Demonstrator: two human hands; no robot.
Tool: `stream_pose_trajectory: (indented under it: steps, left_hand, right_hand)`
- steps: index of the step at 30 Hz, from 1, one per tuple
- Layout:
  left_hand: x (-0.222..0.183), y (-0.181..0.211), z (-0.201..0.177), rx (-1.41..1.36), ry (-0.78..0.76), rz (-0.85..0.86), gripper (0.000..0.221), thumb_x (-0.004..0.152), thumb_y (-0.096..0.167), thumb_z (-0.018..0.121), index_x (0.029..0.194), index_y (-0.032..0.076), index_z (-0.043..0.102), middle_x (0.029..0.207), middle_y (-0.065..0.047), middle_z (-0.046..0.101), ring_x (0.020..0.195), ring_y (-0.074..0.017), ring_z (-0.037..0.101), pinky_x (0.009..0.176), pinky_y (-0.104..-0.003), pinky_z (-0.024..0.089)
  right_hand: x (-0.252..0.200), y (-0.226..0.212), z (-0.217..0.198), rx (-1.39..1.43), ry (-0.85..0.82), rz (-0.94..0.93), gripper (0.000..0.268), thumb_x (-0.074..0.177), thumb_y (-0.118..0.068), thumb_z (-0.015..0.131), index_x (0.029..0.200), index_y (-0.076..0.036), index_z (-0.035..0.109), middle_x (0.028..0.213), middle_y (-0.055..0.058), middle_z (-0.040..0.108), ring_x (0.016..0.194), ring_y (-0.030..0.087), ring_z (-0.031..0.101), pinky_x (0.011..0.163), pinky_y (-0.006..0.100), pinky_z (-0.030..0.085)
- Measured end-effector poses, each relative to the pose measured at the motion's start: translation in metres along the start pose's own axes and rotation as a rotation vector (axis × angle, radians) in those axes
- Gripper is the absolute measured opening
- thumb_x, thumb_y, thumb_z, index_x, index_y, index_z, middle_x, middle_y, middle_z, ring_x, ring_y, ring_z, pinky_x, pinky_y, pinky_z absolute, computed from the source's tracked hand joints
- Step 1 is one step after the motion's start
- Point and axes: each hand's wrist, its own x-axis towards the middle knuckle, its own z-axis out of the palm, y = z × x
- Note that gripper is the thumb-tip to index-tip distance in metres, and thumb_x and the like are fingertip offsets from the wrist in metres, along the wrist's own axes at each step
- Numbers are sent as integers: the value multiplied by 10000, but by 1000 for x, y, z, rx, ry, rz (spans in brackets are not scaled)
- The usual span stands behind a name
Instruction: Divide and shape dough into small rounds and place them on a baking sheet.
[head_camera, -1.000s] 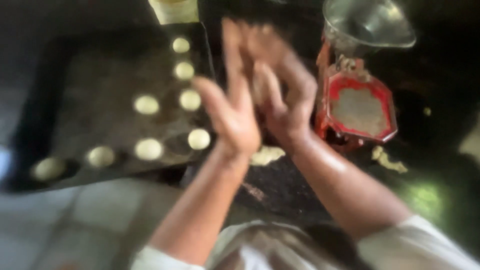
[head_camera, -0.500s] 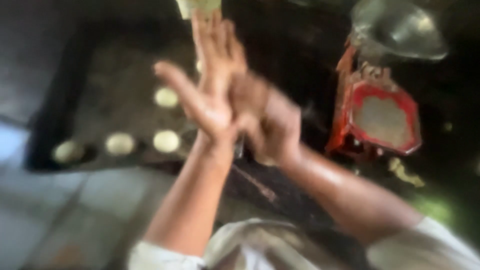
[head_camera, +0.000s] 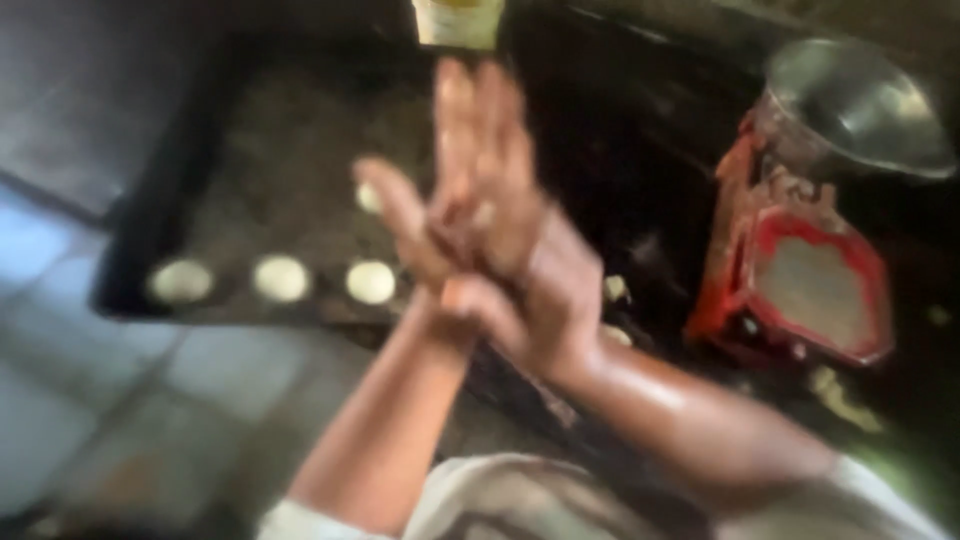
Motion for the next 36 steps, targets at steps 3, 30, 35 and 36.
stream_pose_trajectory:
  steps: [3, 30, 35, 36]
  left_hand:
    - [-8, 9, -2, -135, 32, 4, 1054, 931, 891, 66, 1730, 204, 40, 1783, -69, 61, 1647, -234, 32, 1380, -381, -35]
    - [-3, 110, -89, -517, 8, 278, 994, 992, 862, 286, 1579, 61, 341, 1596, -236, 401, 1452, -325, 409, 1248, -441, 291]
    - [-18, 166, -118, -171, 339, 431, 993, 991, 831, 307, 1623, 66, 285, 1548, -239, 435, 1422, -341, 434, 1249, -478, 275]
    - [-21, 175, -126, -23, 386, 487, 970, 1018, 803, 317, 1640, 60, 268, 1533, -246, 455, 1420, -347, 445, 1256, -486, 269]
  right_hand:
    - [-18, 8, -5, 370, -73, -39, 447, 988, -274, 791, 1298, 6, 631, 1184, 145, 721, 1045, 244, 755, 878, 346, 660]
    - [-10, -89, 86, 445, -399, -382, 579, 956, -336, 811, 1372, -51, 528, 1379, 156, 660, 1328, 313, 660, 1097, 437, 591]
    - [26, -65, 92, 652, -546, -204, 568, 987, -212, 816, 1415, 0, 508, 1388, 170, 657, 1268, 320, 684, 1048, 442, 593]
    - [39, -59, 95, 720, -603, -53, 581, 975, -186, 825, 1438, 28, 546, 1389, 185, 659, 1216, 304, 707, 1020, 433, 593]
